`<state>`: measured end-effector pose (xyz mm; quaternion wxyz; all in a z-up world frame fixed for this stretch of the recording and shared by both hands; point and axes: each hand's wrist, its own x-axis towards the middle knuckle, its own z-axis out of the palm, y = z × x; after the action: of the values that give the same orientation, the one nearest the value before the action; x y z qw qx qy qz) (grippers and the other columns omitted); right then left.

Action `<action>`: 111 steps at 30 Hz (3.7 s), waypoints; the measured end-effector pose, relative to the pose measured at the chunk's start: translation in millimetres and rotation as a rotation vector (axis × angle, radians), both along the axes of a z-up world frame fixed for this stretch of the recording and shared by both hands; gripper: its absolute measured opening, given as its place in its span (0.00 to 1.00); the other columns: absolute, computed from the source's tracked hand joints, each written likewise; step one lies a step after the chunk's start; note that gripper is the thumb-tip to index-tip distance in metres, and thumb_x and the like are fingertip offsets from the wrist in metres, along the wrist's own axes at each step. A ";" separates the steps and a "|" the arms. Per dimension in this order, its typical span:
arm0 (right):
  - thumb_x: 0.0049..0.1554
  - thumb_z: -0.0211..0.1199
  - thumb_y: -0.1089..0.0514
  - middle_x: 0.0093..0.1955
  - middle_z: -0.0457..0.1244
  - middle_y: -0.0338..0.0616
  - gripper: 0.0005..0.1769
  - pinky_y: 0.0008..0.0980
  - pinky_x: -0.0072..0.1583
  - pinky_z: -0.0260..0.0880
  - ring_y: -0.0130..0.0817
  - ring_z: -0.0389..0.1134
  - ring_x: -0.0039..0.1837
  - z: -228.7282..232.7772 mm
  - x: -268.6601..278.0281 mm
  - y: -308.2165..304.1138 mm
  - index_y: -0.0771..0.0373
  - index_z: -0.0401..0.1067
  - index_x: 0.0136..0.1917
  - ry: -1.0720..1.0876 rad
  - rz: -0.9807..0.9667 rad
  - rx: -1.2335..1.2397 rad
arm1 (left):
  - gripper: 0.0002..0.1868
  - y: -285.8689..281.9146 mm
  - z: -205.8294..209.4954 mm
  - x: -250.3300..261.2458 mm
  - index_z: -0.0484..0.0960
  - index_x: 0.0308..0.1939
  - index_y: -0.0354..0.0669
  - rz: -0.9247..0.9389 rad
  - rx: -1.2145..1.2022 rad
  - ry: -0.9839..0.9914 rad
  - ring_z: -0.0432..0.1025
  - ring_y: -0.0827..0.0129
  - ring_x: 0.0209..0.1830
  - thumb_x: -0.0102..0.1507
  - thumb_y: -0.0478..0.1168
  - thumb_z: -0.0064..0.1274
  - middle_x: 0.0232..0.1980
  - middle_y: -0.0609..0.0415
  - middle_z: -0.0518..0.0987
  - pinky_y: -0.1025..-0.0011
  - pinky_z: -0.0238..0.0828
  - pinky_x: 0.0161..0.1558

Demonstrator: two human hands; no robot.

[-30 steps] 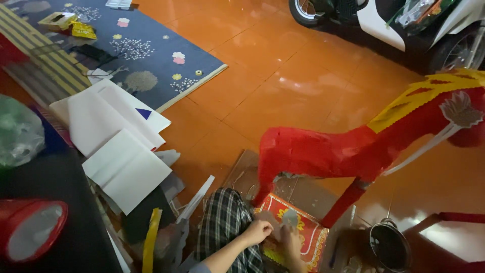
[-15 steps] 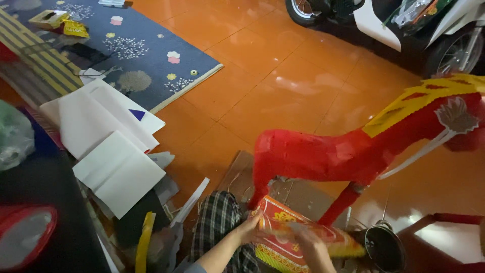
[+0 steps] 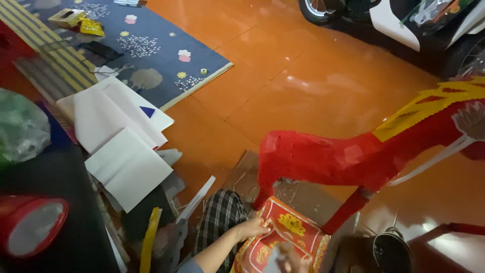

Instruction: Assembling and decorating a traditional paper horse figure.

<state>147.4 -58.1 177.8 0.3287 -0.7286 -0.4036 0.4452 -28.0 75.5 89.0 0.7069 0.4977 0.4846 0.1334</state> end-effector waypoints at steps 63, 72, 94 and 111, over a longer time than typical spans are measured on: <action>0.57 0.64 0.62 0.70 0.53 0.70 0.08 0.56 0.59 0.64 0.72 0.57 0.67 171.0 171.0 189.9 0.71 0.70 0.45 -0.236 -0.123 0.878 | 0.13 96.4 221.9 -40.9 0.78 0.33 0.33 0.699 0.843 0.031 0.72 0.52 0.58 0.59 0.40 0.64 0.64 0.47 0.70 0.66 0.77 0.43; 0.56 0.66 0.62 0.69 0.57 0.61 0.06 0.48 0.57 0.67 0.61 0.62 0.66 156.6 176.0 197.1 0.66 0.71 0.44 -0.253 -0.168 0.899 | 0.32 94.9 226.3 -39.0 0.68 0.62 0.42 0.693 0.930 0.210 0.68 0.50 0.61 0.58 0.43 0.64 0.55 0.47 0.73 0.58 0.78 0.48; 0.50 0.73 0.58 0.76 0.36 0.74 0.57 0.74 0.68 0.40 0.80 0.35 0.75 173.4 158.8 201.6 0.65 0.35 0.76 -0.039 -0.063 0.977 | 0.47 132.9 277.2 96.0 0.60 0.72 0.45 -0.113 1.498 0.798 0.59 0.43 0.70 0.62 0.75 0.34 0.65 0.30 0.66 0.51 0.49 0.70; 0.57 0.65 0.67 0.78 0.42 0.67 0.57 0.69 0.71 0.44 0.65 0.44 0.79 183.2 165.3 206.7 0.44 0.25 0.80 0.273 -0.014 1.016 | 0.45 147.4 252.0 99.3 0.65 0.68 0.40 -0.007 1.686 0.701 0.68 0.38 0.61 0.62 0.73 0.35 0.55 0.28 0.72 0.49 0.53 0.67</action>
<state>312.7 148.6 361.0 0.6931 -0.4153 -0.5173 0.2820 71.3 222.9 341.0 -0.0782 0.8627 0.4122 0.2823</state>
